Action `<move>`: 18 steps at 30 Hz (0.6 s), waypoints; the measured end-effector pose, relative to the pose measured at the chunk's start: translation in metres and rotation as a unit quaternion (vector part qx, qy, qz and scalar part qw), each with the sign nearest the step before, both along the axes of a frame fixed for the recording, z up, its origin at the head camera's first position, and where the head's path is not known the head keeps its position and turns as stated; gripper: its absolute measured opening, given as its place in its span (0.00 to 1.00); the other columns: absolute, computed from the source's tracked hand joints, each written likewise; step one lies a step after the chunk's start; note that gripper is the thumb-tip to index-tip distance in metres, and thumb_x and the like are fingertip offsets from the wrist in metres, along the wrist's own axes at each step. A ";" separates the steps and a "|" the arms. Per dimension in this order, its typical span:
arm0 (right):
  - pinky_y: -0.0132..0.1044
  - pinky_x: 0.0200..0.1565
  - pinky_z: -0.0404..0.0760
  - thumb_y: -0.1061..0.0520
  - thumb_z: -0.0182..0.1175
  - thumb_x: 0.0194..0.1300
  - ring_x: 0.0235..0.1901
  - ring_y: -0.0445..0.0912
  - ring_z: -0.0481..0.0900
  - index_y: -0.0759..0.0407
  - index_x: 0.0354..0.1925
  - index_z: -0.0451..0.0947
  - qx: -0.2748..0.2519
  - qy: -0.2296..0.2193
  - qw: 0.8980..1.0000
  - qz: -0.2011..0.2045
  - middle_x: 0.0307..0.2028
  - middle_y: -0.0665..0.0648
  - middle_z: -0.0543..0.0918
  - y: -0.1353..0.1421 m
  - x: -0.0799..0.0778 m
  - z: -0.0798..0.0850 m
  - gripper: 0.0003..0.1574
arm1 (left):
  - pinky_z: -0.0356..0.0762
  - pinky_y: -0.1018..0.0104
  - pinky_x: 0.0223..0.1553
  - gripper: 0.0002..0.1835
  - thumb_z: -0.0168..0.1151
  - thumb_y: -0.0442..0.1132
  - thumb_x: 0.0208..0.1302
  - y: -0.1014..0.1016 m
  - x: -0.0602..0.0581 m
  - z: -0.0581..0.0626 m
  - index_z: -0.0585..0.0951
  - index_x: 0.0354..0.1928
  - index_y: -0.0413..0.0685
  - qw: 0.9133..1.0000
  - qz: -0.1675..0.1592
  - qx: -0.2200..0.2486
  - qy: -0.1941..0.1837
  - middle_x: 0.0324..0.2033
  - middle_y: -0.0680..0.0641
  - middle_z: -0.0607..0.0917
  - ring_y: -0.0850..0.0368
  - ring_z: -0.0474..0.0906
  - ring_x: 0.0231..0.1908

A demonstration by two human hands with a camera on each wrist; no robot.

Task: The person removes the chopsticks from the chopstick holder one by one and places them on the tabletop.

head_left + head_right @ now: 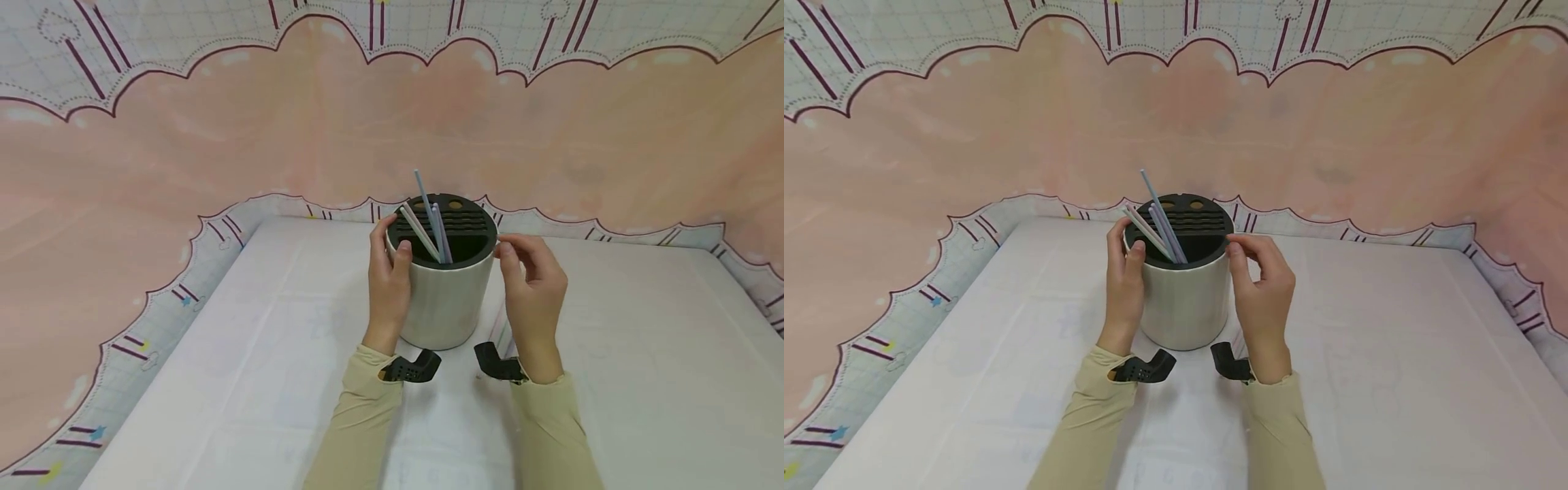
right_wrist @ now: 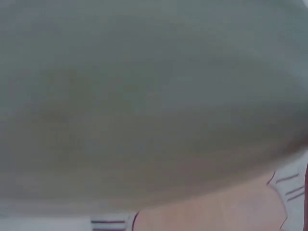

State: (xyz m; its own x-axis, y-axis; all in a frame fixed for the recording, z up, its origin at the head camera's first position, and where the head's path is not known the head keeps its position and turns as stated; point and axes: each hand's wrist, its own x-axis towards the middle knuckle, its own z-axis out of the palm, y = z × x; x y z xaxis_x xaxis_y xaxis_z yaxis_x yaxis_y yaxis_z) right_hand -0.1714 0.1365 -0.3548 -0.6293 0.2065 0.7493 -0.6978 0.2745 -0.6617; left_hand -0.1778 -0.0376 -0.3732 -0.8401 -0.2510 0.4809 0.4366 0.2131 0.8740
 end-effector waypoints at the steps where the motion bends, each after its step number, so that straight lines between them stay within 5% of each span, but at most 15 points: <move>1: 0.35 0.44 0.73 0.64 0.55 0.59 0.34 0.44 0.76 0.63 0.38 0.79 0.007 0.011 1.000 0.010 0.31 0.55 0.79 -0.003 0.002 0.002 0.09 | 0.56 0.55 0.57 0.27 0.41 0.65 0.59 0.000 0.000 0.000 0.59 0.60 0.71 1.000 0.000 0.000 0.000 0.62 0.58 0.60 0.67 0.55 0.60; 11: 0.34 0.42 0.72 0.63 0.60 0.55 0.34 0.43 0.76 0.60 0.35 0.80 0.107 0.068 0.989 0.070 0.32 0.51 0.80 -0.027 0.013 0.009 0.06 | 0.64 0.60 0.53 0.27 0.42 0.65 0.59 0.000 0.001 -0.001 0.59 0.60 0.73 1.000 -0.001 0.000 -0.009 0.59 0.60 0.64 0.66 0.62 0.55; 18: 0.34 0.42 0.69 0.59 0.56 0.59 0.36 0.43 0.73 0.60 0.39 0.79 0.178 0.066 0.982 -0.004 0.34 0.52 0.80 -0.036 0.011 0.009 0.10 | 0.66 0.60 0.51 0.28 0.43 0.63 0.60 0.000 0.001 -0.001 0.59 0.61 0.68 1.000 -0.009 0.003 -0.003 0.58 0.58 0.65 0.64 0.64 0.54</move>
State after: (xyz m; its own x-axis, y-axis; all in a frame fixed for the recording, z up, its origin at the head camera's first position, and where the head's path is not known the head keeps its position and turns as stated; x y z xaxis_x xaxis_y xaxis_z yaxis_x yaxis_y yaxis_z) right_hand -0.1603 0.1001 -0.3457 -0.5214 -0.0790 0.8496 -0.7679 0.4775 -0.4269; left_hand -0.1773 -0.0381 -0.3742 -0.8475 -0.2387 0.4741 0.4350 0.1996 0.8780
